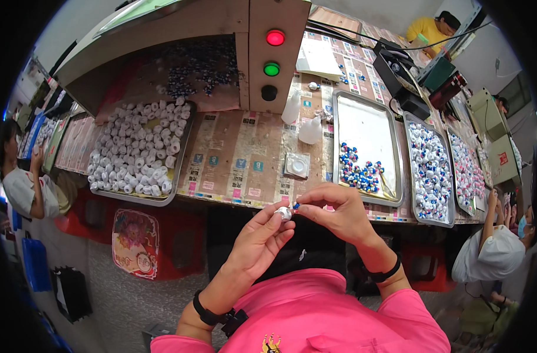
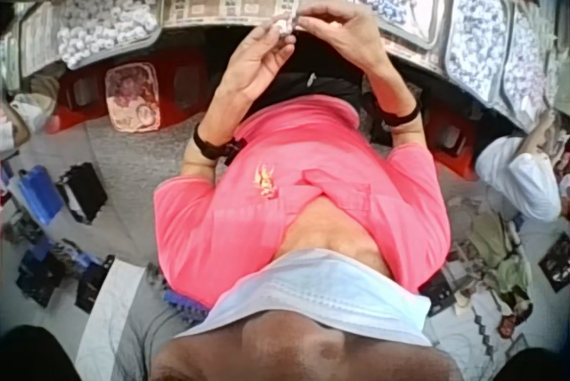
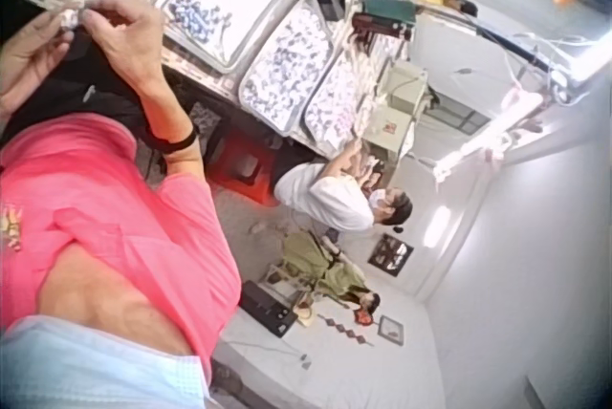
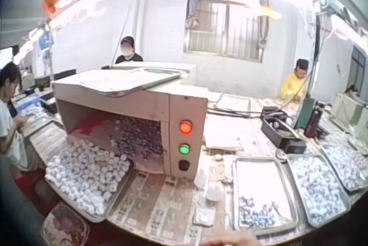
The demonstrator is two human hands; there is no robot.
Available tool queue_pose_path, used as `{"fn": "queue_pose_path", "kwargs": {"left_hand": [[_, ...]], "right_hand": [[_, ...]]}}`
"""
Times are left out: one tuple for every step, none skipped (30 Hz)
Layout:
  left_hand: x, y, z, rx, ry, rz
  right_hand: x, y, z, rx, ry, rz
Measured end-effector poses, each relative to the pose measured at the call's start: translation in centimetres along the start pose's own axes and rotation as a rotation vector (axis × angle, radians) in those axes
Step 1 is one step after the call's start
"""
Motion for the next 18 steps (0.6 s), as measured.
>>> {"fn": "queue_pose_path", "kwargs": {"left_hand": [[-0.1, -0.1, -0.1, -0.002, -0.008, -0.005], [-0.1, -0.2, -0.2, -0.005, -0.015, -0.009], [-0.2, -0.1, -0.3, -0.005, -0.020, -0.010], [-0.2, -0.1, -0.3, -0.009, -0.025, -0.011], [-0.2, -0.1, -0.3, -0.014, -0.029, -0.011], [-0.3, -0.1, -0.3, -0.014, -0.030, -0.010], [-0.3, -0.2, -0.4, -0.023, -0.031, -0.003], [-0.4, -0.2, -0.3, -0.032, -0.031, 0.003], [-0.3, -0.2, -0.4, -0.031, -0.032, 0.005], [-0.3, -0.3, -0.4, -0.044, -0.030, 0.003], [-0.4, -0.3, -0.3, -0.058, -0.027, 0.002], [-0.3, -0.3, -0.4, -0.059, -0.025, 0.007], [-0.2, -0.3, -0.2, -0.110, -0.002, 0.012], [-0.1, -0.3, -0.1, -0.162, 0.023, 0.018], [0.0, -0.4, 0.0, -0.168, 0.038, 0.033], [0.1, -0.4, -0.2, -0.189, 0.034, 0.022], [0.1, -0.2, -0.3, -0.212, 0.033, 0.013], [0.1, 0.0, -0.5, -0.216, 0.014, 0.024]], "right_hand": [[0.2, 0.1, 0.1, -0.002, 0.003, 0.005], [0.3, 0.2, 0.2, 0.017, 0.019, 0.001], [0.4, 0.2, 0.3, 0.039, 0.035, -0.004], [0.5, 0.2, 0.4, 0.038, 0.037, 0.001], [0.6, 0.3, 0.7, -0.001, 0.087, -0.009], [0.6, 0.4, 1.0, -0.041, 0.137, -0.022], [0.6, 0.4, 1.1, -0.042, 0.137, -0.022], [0.6, 0.4, 1.2, -0.045, 0.161, -0.035], [0.7, 0.3, 1.3, -0.047, 0.187, -0.048], [0.7, 0.3, 1.2, -0.048, 0.188, -0.048], [0.7, 0.3, 0.9, 0.001, 0.167, -0.056], [0.7, 0.4, 0.8, 0.048, 0.146, -0.067], [0.7, 0.5, 1.0, 0.044, 0.145, -0.072], [0.7, 0.4, 1.0, 0.019, 0.120, -0.066], [0.6, 0.6, 1.2, -0.011, 0.091, -0.072], [0.6, 0.5, 1.2, -0.015, 0.116, -0.086], [0.8, 0.2, 1.2, -0.018, 0.146, -0.106], [0.8, -0.2, 1.6, -0.016, 0.157, -0.114]]}}
Point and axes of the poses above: each hand's wrist, its own x-axis away from the middle knuckle, its own y-axis out of the palm, z = x × y, the point moved 4 cm from there along -x, towards the middle knuckle, and after that the axes turned 7 degrees about y, right-handed, at the moved point
